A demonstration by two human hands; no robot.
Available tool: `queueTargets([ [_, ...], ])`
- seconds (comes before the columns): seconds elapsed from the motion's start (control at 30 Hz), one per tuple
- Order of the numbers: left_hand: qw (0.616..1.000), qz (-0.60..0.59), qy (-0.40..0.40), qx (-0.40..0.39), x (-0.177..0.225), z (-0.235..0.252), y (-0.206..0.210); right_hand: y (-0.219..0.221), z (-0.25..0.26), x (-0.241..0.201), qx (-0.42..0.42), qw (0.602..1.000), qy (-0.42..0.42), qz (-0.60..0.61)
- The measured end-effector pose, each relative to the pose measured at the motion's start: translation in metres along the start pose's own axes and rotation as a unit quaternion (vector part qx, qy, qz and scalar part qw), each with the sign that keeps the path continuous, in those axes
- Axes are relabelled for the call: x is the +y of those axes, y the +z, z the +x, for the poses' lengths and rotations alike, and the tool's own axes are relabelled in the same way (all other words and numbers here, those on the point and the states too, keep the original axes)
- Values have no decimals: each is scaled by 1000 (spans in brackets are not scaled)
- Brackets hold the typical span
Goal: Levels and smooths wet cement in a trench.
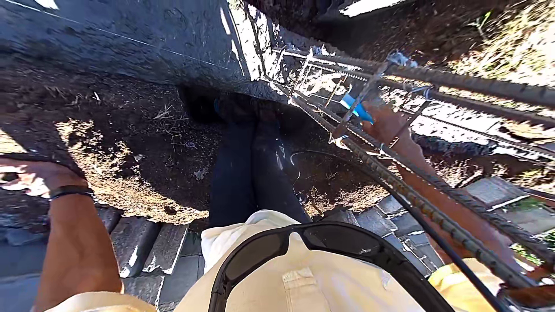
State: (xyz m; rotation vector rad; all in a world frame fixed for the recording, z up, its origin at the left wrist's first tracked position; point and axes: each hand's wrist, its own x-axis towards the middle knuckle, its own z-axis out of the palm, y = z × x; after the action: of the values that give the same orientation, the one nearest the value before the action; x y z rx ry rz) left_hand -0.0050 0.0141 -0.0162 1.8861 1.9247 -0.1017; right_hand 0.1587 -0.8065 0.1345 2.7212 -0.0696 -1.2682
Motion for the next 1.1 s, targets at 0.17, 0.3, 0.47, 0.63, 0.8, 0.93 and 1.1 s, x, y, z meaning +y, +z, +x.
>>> queueTargets([
  [0.17,999,19,6,32,16,-12,-1,27,-16,-10,20,999,29,17],
  [0.3,1000,-12,11,-11,10,-15,-5,49,-22,-13,40,996,79,31],
  [0.47,994,-58,48,-76,-5,-2,-4,41,-75,-41,71,989,80,102],
  [0.63,997,-16,71,-19,-5,14,2,78,-70,-34,101,978,123,136],
  [0.8,997,-49,61,14,16,-9,-5,64,-130,-86,115,888,273,353],
  [0.93,996,-65,50,23,26,-15,-6,51,-177,-112,20,831,331,447],
  [1.1,996,-83,36,29,26,-12,-5,34,-199,-142,-100,880,281,371],
])
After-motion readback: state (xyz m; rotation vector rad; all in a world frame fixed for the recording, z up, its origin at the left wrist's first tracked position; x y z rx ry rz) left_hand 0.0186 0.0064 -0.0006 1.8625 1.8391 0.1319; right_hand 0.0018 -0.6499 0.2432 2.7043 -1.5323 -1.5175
